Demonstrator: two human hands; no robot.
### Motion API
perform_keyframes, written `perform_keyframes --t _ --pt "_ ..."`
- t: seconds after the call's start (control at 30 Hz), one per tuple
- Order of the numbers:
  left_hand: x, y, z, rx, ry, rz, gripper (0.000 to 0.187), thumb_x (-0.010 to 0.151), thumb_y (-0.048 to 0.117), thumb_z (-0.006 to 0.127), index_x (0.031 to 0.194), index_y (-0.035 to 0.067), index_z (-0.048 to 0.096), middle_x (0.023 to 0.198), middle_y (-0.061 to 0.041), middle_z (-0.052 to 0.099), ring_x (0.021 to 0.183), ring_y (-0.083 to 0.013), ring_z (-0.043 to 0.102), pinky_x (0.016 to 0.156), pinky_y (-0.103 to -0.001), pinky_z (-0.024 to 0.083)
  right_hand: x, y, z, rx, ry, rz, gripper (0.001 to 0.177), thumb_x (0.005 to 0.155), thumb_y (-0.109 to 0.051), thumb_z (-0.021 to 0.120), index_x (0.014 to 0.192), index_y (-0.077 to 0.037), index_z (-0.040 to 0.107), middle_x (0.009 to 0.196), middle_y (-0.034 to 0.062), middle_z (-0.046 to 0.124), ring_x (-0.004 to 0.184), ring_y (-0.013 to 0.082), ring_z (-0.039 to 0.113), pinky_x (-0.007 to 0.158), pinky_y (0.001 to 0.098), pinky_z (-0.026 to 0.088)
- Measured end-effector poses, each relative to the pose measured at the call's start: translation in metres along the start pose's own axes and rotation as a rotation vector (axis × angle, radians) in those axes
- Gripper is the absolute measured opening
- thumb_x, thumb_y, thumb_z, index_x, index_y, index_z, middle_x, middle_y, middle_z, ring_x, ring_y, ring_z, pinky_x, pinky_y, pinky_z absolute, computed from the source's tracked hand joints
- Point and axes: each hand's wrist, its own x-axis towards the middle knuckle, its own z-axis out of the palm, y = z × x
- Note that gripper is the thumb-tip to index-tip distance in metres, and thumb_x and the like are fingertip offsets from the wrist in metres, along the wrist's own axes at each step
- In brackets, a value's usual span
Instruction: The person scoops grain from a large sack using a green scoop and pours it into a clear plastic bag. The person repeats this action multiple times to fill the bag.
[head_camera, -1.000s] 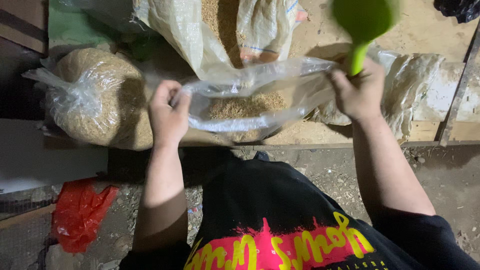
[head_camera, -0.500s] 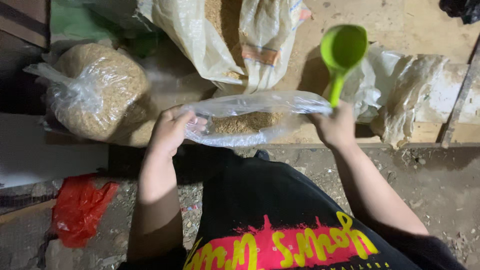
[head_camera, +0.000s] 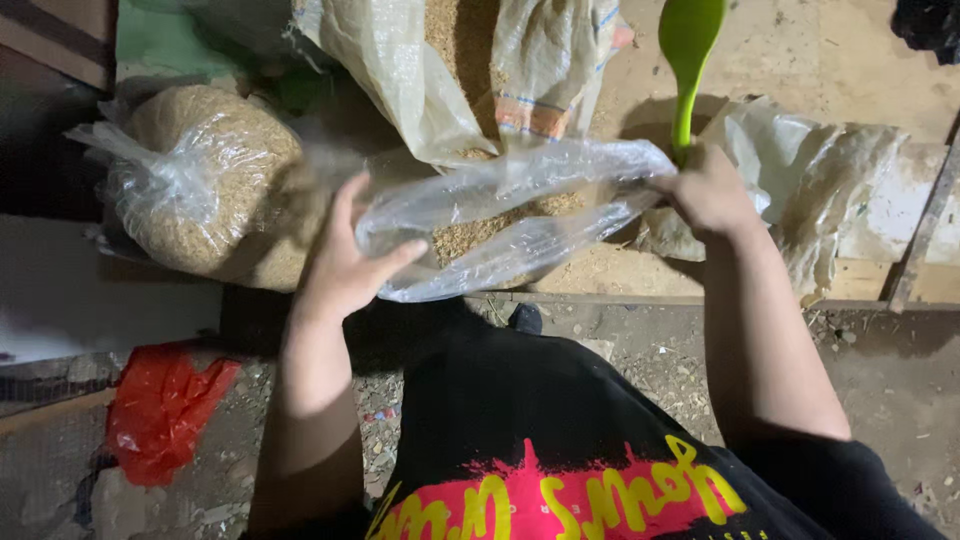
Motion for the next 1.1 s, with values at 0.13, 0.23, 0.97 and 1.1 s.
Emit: perform_keyframes --t 0.13,0.23,0.97,1.1 --pt "0.010 0.032 -0.009 0.059 0.032 0.023 0.067 0.078 0.028 0.085 0.137 0.010 0.059 0.128 -0.015 0.066 0.112 -0.0260 0.066 0.093 -0.041 0.052 -0.020 0.005 0.005 0.008 0.051 -0.034 0.046 0.090 -0.046 0.081 0.102 -0.001 0.078 0.082 0.0086 0.074 0.072 0.0172 0.069 0.068 0.0325 0.053" --pt "0.026 0.035 0.001 0.066 -0.106 0.023 0.035 0.087 0.025 0.078 0.117 0.009 0.072 0.107 -0.010 0.077 0.094 -0.0181 0.074 0.085 -0.034 0.056 -0.018 0.008 0.024 0.035 0.114 0.162 0.043 0.087 -0.048 0.082 0.099 -0.007 0.078 0.075 0.0075 0.070 0.062 0.0227 0.060 0.058 0.0395 0.046" --pt "0.079 -0.046 0.056 -0.018 -0.396 -0.216 0.054 0.094 0.058 0.066 0.097 0.004 0.069 0.089 -0.016 0.075 0.085 -0.0284 0.075 0.079 -0.041 0.059 0.002 -0.122 0.070 -0.794 0.021 0.134 0.035 0.105 -0.024 0.045 0.136 -0.026 0.062 0.096 0.0183 0.075 0.083 0.0343 0.074 0.073 0.0473 0.060" --pt "0.118 -0.080 0.071 -0.380 -0.092 -0.150 0.094 0.079 0.057 0.074 0.145 0.004 0.034 0.113 -0.028 0.074 0.096 -0.0306 0.073 0.089 -0.044 0.055 0.045 -0.114 0.122 -0.780 0.020 -0.125 0.027 0.102 -0.029 0.048 0.114 -0.017 0.068 0.098 0.0189 0.074 0.092 0.0410 0.072 0.077 0.0532 0.058"
